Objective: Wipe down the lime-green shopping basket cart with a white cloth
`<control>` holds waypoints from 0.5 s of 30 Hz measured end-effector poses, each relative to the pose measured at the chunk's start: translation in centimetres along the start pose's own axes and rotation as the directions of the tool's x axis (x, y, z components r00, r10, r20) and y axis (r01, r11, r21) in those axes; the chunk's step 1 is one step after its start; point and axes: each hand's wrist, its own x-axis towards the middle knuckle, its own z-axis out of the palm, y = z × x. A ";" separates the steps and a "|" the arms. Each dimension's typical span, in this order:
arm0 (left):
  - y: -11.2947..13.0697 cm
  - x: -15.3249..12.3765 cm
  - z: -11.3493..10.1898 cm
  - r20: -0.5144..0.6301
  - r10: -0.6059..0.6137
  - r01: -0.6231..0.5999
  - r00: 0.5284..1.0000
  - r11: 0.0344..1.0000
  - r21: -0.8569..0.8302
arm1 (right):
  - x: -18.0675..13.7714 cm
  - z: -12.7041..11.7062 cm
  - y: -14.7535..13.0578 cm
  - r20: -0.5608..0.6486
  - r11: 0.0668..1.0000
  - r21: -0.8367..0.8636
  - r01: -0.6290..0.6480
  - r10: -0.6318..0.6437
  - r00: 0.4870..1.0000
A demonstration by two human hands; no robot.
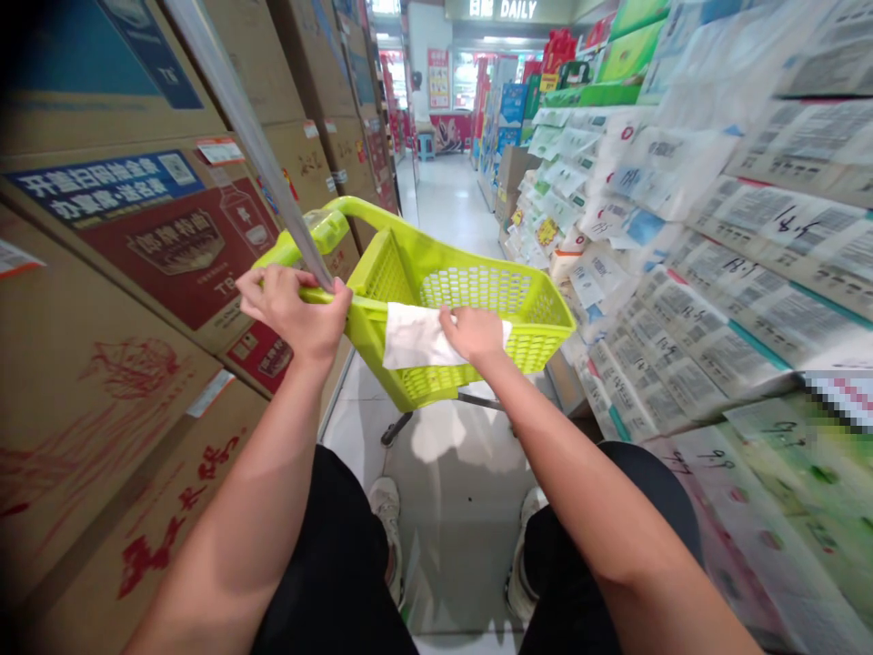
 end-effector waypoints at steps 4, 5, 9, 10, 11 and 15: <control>-1.3 0.5 -0.2 0.031 0.005 -0.005 1.000 1.000 -0.008 | -1.7 0.4 8.7 -0.013 0.978 -0.154 -0.140 0.139 0.990; -1.4 0.5 -0.2 0.042 0.005 -0.005 0.999 1.000 -0.005 | -2.0 0.5 10.6 -0.014 0.972 -0.170 -0.162 0.162 0.987; -0.8 0.1 0.0 0.050 0.010 -0.011 0.999 1.000 0.020 | -2.6 0.6 14.4 -0.039 0.957 -0.164 -0.238 0.235 0.971; -0.4 -0.1 0.1 0.040 0.004 -0.005 0.999 1.000 0.029 | -2.6 0.6 14.3 -0.052 0.954 -0.155 -0.255 0.250 0.967; 0.0 -0.3 0.2 0.029 -0.004 0.003 1.000 0.999 0.037 | -2.6 0.6 13.9 -0.065 0.952 -0.143 -0.271 0.264 0.962; 1.9 -1.3 0.5 0.019 -0.026 0.025 0.999 0.999 0.044 | -1.9 0.1 9.0 -0.051 0.967 -0.091 -0.238 0.234 0.971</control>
